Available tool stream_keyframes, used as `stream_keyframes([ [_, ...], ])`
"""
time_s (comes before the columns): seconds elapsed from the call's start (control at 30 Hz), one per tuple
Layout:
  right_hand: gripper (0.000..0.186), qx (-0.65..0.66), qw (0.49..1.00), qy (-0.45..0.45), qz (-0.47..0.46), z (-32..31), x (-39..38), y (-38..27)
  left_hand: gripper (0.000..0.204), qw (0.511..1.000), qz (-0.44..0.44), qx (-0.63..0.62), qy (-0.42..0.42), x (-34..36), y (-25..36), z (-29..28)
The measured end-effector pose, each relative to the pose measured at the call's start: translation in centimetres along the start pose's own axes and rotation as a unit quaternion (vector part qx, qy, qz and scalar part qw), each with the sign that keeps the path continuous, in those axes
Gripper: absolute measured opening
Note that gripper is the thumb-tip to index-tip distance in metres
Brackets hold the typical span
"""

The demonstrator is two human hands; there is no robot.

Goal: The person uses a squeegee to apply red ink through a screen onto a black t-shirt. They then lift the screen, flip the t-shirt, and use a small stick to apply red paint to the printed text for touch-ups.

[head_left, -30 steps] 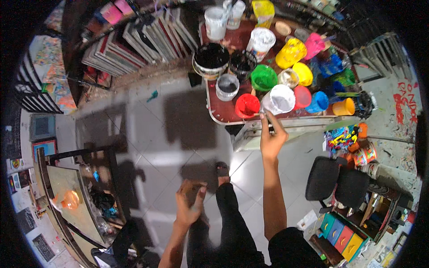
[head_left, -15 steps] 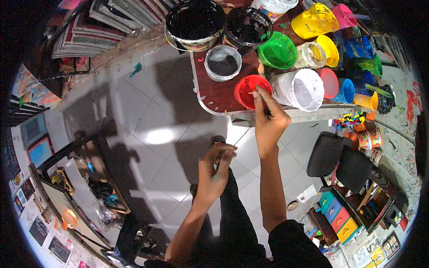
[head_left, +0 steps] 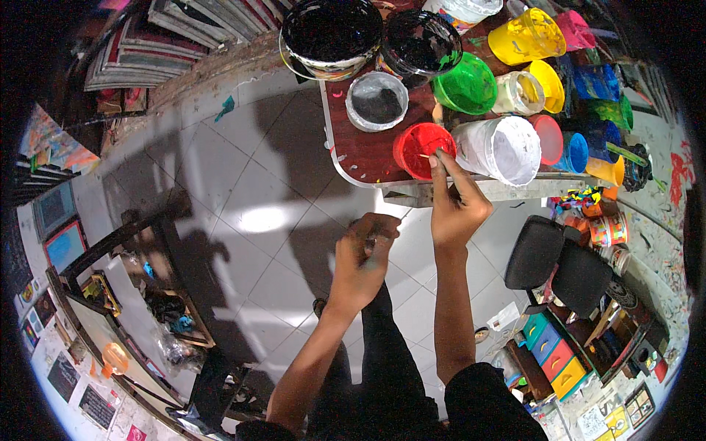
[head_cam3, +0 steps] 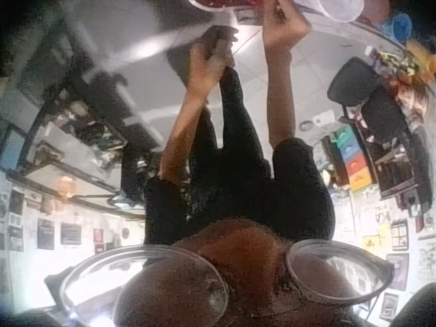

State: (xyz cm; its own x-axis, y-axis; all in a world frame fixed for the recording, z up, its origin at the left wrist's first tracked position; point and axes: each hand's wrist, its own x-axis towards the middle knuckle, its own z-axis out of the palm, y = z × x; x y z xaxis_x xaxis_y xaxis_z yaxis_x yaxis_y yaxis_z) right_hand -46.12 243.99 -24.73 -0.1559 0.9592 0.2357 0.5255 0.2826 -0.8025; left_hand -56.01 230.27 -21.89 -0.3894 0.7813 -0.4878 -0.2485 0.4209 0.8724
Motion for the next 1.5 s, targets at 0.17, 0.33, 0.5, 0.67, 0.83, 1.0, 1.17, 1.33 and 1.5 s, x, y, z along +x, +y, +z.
stream_keyframes([
  [0.17, 0.019, -0.028, 0.997, 0.018, -0.072, 0.5, -0.7, 1.9, 0.016, 0.999, -0.018, 0.018, 0.034, -1.9, -0.9, -1.5],
  [0.33, 0.020, -0.024, 0.999, -0.012, 0.045, -0.4, -1.1, 0.4, 0.021, 0.999, 0.004, 0.008, 0.043, -4.3, -1.6, -2.8],
  [0.5, 0.021, -0.020, 0.997, 0.024, -0.065, 0.4, -0.7, 1.9, 0.026, 0.998, 0.023, 0.010, 0.059, -5.4, -1.8, -3.3],
  [0.67, 0.021, 0.016, 0.999, 0.041, 0.019, -1.3, -0.9, 0.4, 0.029, 0.998, 0.013, 0.014, 0.067, -7.3, -1.5, -4.3],
  [0.83, 0.027, 0.182, 0.959, 0.154, 0.153, -3.2, -1.8, -1.9, 0.028, 0.994, -0.010, -0.034, 0.103, -10.1, -0.1, -4.2],
  [1.0, 0.052, 0.483, 0.812, 0.073, 0.318, -7.6, -4.4, -8.3, 0.028, 0.994, 0.017, -0.011, 0.107, -15.8, 1.1, -6.0],
  [1.17, 0.029, 0.607, 0.707, -0.082, 0.353, -13.3, -11.9, -21.0, 0.027, 0.986, 0.065, -0.087, 0.129, -26.8, 7.2, -7.6],
  [1.33, 0.024, 0.689, 0.617, -0.259, 0.278, -18.5, -22.1, -33.9, 0.025, 0.949, 0.207, -0.113, 0.208, -42.6, 11.7, -10.2],
  [1.5, 0.019, 0.673, 0.588, -0.415, 0.169, -22.5, -38.3, -45.3, 0.015, 0.884, 0.318, -0.114, 0.323, -61.3, 7.3, -15.1],
])
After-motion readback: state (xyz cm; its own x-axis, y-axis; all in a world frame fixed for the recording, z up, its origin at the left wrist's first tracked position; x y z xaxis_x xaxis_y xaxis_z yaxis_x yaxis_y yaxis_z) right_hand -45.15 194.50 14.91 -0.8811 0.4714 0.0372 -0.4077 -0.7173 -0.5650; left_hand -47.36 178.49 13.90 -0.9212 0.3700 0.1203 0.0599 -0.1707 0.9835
